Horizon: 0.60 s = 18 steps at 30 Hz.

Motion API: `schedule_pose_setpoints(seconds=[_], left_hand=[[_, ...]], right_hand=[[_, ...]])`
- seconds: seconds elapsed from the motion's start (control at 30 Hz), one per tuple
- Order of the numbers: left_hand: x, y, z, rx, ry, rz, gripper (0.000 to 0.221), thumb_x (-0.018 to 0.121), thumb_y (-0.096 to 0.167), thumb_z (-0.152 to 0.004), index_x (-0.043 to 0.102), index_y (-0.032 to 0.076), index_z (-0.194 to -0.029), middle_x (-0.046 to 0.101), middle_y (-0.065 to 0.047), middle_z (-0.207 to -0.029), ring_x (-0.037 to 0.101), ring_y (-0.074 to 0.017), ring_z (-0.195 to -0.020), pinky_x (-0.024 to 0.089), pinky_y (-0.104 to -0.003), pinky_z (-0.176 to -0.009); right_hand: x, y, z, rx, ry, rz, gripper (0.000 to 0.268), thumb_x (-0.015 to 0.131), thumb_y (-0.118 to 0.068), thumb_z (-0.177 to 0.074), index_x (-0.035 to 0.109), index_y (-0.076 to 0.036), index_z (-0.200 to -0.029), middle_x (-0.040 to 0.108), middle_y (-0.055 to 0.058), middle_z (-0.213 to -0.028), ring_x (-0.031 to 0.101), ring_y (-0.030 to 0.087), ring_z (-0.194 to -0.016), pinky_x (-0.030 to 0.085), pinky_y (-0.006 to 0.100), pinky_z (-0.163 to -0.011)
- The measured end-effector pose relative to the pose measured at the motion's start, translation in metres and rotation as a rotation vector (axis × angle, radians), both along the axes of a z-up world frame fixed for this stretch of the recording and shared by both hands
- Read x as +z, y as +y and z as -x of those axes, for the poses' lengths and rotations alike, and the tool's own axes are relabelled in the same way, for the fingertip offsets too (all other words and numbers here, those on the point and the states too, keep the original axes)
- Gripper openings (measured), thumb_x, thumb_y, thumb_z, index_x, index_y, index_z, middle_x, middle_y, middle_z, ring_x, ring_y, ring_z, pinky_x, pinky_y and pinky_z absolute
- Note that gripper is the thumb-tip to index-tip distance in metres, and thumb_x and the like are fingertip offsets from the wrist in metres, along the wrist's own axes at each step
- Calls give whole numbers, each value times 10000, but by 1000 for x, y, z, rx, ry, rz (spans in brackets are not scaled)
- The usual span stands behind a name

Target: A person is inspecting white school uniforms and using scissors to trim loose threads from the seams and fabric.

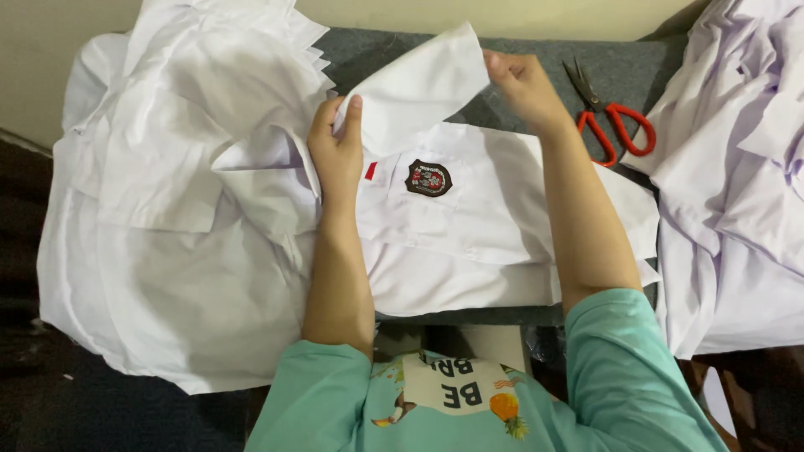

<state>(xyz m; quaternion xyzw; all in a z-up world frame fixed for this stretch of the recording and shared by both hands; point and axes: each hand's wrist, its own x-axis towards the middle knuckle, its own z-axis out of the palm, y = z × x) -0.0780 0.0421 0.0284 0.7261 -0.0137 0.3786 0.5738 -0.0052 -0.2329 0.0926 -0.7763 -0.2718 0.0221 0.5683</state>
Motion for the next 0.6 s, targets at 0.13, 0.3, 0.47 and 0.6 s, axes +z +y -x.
schedule_pose_setpoints(seconds=[0.13, 0.3, 0.47, 0.6], left_hand=[[-3, 1, -4, 18, -36, 71, 231, 663, 233, -1006, 633, 22, -915, 609, -25, -829, 570, -140, -831, 499, -307, -823], [20, -3, -1, 4, 83, 64, 283, 623, 330, -1003, 637, 74, -883, 597, 16, -791, 553, -110, -798, 478, -278, -764], [48, 1, -30, 88, 180, 5, 354, 578, 485, -948, 639, 146, -864, 620, 42, -774, 559, -126, -758, 464, -289, -718], [67, 22, -50, 282, 10, -91, 309, 570, 389, -967, 697, 108, -949, 771, -17, -876, 699, -198, -827, 524, -330, -744]], right_hand=[[-13, 12, 4, 271, 24, -286, 988, 482, -869, -927, 536, -49, -1476, 285, 99, -1676, 330, 300, -1560, 410, 509, -1221], [-17, 4, -13, -27, -179, 217, 141, 838, -157, -915, 771, -113, -1031, 608, 80, -1359, 618, 208, -1223, 517, 332, -986], [-10, -4, -39, -495, -268, -116, 299, 870, -200, -1010, 646, -124, -827, 596, -11, -720, 533, 90, -596, 420, 263, -473], [-2, -20, -41, -754, -480, -322, 85, 661, -224, -1018, 683, -145, -1037, 628, -6, -813, 597, 110, -735, 627, 297, -606]])
